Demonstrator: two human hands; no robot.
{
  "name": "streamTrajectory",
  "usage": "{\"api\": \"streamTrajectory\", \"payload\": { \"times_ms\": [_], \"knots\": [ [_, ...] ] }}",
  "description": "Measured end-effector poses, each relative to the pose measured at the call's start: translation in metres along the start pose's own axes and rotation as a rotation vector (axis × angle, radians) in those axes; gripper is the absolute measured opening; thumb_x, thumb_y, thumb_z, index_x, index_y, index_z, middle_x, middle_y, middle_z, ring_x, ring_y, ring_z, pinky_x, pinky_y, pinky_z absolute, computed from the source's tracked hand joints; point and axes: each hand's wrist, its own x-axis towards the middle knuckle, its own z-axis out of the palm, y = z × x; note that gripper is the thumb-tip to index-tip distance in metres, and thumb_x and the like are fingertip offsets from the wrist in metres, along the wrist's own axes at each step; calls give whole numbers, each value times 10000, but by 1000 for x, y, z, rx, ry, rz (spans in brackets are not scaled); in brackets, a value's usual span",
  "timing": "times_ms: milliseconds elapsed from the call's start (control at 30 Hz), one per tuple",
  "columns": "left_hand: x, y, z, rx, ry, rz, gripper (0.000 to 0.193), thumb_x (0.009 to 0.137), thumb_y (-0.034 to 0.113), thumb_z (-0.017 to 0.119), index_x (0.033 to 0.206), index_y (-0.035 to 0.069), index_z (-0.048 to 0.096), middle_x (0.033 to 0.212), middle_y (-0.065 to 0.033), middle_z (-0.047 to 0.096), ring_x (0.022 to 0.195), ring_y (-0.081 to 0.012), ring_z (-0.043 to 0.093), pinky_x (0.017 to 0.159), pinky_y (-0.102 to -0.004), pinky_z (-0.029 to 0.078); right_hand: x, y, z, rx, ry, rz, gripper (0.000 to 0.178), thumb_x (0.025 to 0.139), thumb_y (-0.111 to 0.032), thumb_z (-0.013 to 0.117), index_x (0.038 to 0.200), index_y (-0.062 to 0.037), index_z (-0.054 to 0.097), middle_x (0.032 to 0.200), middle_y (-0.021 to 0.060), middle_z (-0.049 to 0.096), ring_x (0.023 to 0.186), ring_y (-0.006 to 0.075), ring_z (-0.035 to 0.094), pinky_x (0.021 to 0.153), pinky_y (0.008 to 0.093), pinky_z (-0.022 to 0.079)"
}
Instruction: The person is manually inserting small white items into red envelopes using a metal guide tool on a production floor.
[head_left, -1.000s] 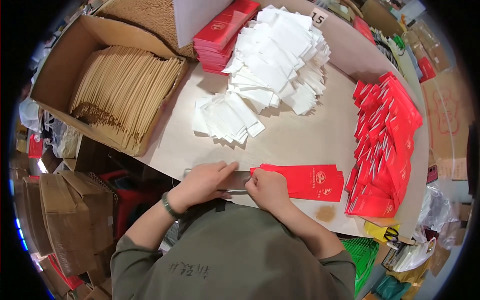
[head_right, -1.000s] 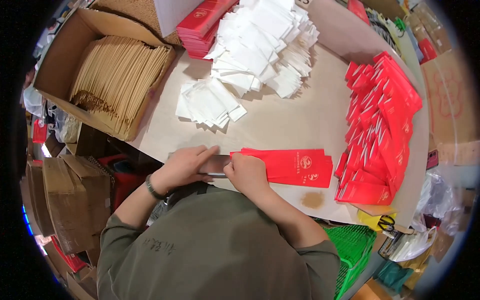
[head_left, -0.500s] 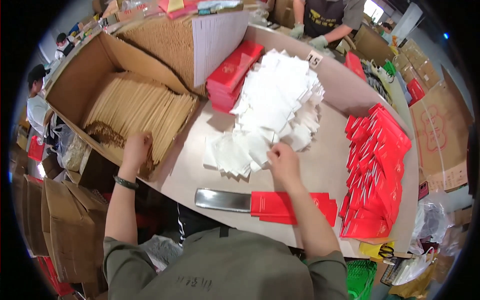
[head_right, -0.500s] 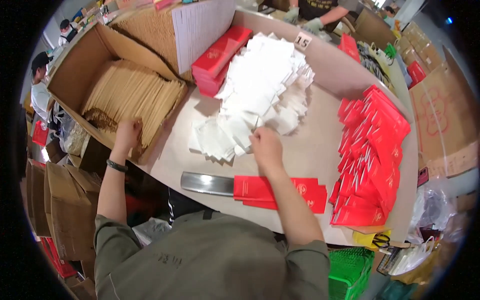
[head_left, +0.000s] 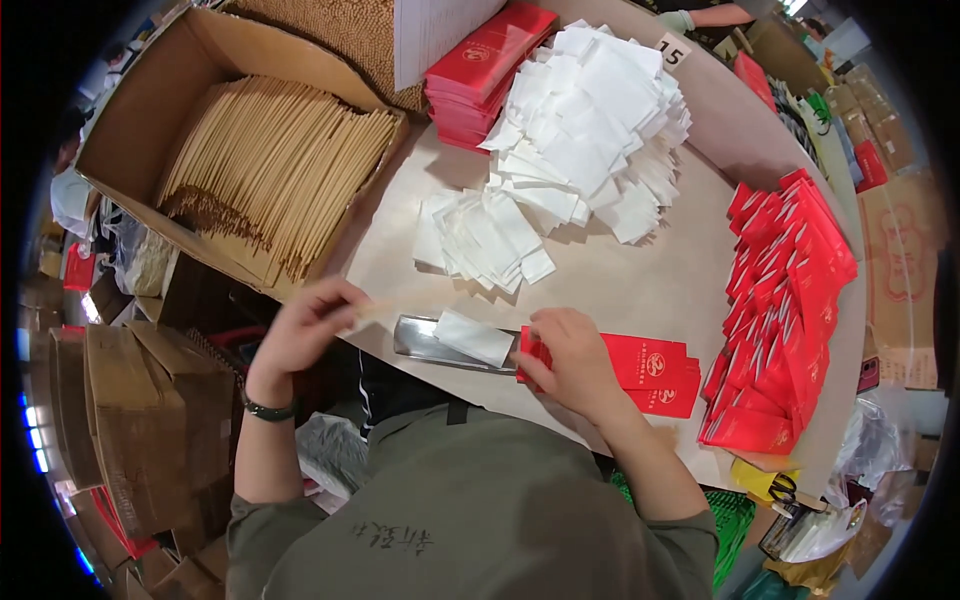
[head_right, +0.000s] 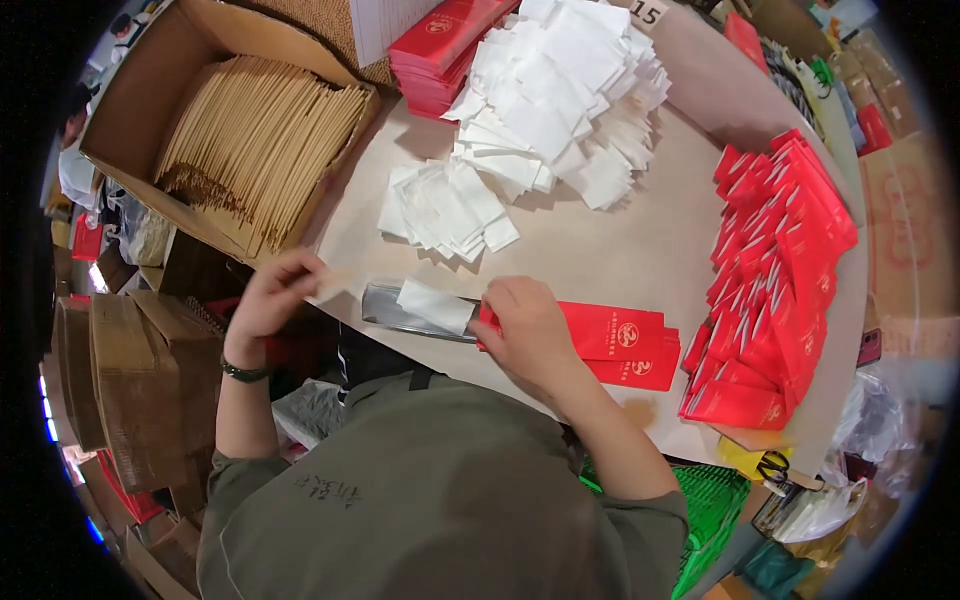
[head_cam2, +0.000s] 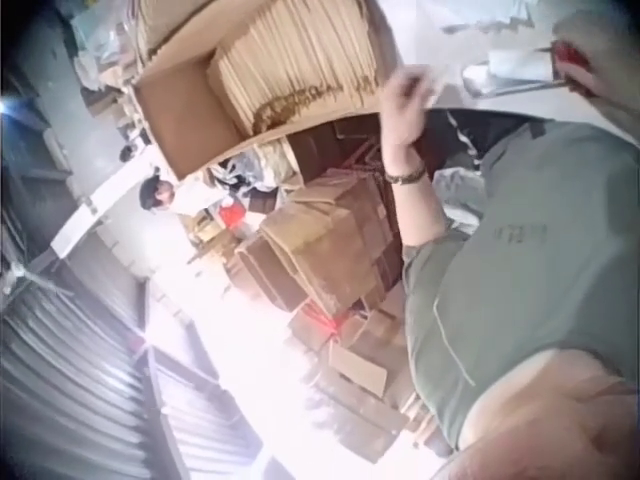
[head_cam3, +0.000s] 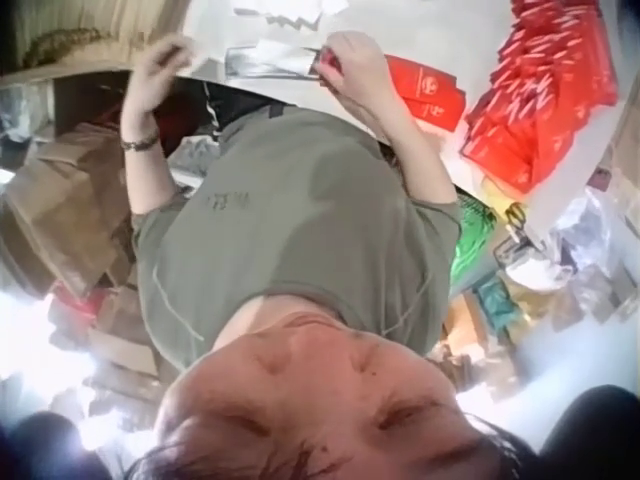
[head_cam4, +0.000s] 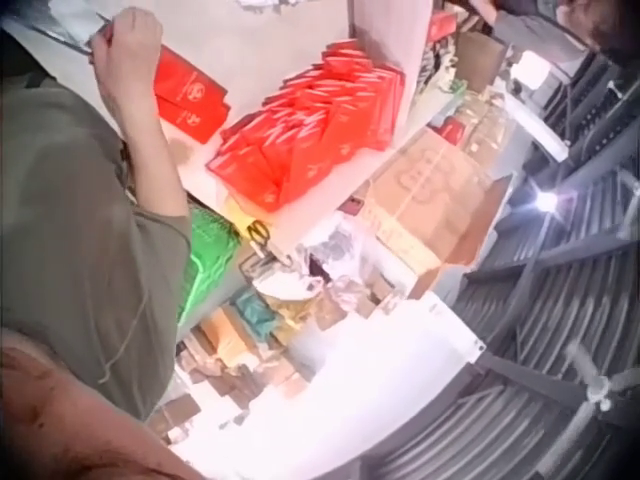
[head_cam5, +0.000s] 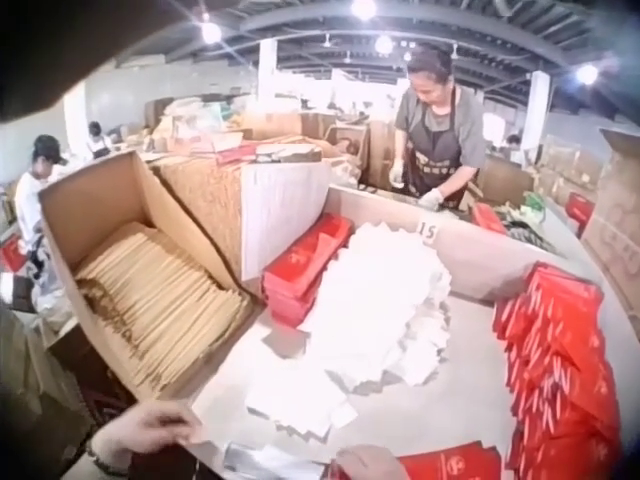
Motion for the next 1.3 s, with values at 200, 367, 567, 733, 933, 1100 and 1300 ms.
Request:
{"api": "streamTrajectory", "payload": {
  "times_ms": [200, 367, 567, 733, 933, 1100, 1300],
  "knots": [
    [24, -14, 15, 626, -92, -132, 129, 840, -13, 707, 963, -6, 668, 851, -88, 686, 776, -142, 644, 717, -284, 515, -28, 14, 7, -58, -74, -63, 353, 758, -213, 811, 918, -7, 574, 1293, 219, 579, 1184, 397, 543, 987, 467, 455],
    [51, -16, 134, 619, -283, 342, 169, 787, 12, 708, 944, 66, 675, 888, -114, 640, 830, -316, 635, 757, -386, 522, -21, 7, 18, 4, -99, -65, 379, 751, -227, 809, 952, 5, 587, 1317, 231, 554, 1207, 409, 528, 1000, 473, 447],
    [39, -19, 128, 638, 329, 85, 202, 812, 112, 745, 978, 24, 671, 931, -119, 658, 836, -285, 666, 758, -383, 543, -22, 3, 14, -89, -60, 71, 384, 751, -212, 797, 1002, 6, 603, 1288, 217, 572, 1183, 395, 534, 1002, 477, 438],
    [47, -21, 176, 149, -22, 125, 458, 840, 188, 753, 1221, -10, 595, 1084, -191, 642, 936, -323, 647, 827, -388, 527, -20, 10, 20, -115, -44, 1, 401, 713, -155, 780, 1028, 8, 594, 1305, 214, 552, 1160, 395, 535, 991, 474, 444],
    [28, 2, 119, 976, 124, 514, 710, 670, 211, 877, 1281, 64, 547, 1107, -138, 586, 966, -318, 598, 834, -411, 506, -13, -10, 0, -98, -24, -81, 363, 717, -136, 763, 1038, -60, 609, 1117, 175, 566, 1010, 368, 562, 867, 471, 471],
    [42, -8, 103, 1091, -64, 374, 555, 649, 307, 877, 1053, 60, 589, 962, -148, 647, 816, -313, 628, 695, -387, 503, 4, 12, -94, -194, -99, -234, 86, 801, -164, 742, 880, -131, 730, 807, 113, 557, 768, 272, 591, 645, 399, 505],
    [30, -20, 125, 253, -139, -183, 425, 767, 313, 805, 980, 12, 593, 842, -127, 660, 756, -257, 642, 698, -347, 501, -65, 89, -172, -566, 97, 395, 274, 750, -233, 829, 821, -33, 655, 1152, 151, 648, 1169, 371, 548, 1006, 489, 443]
  ]
}}
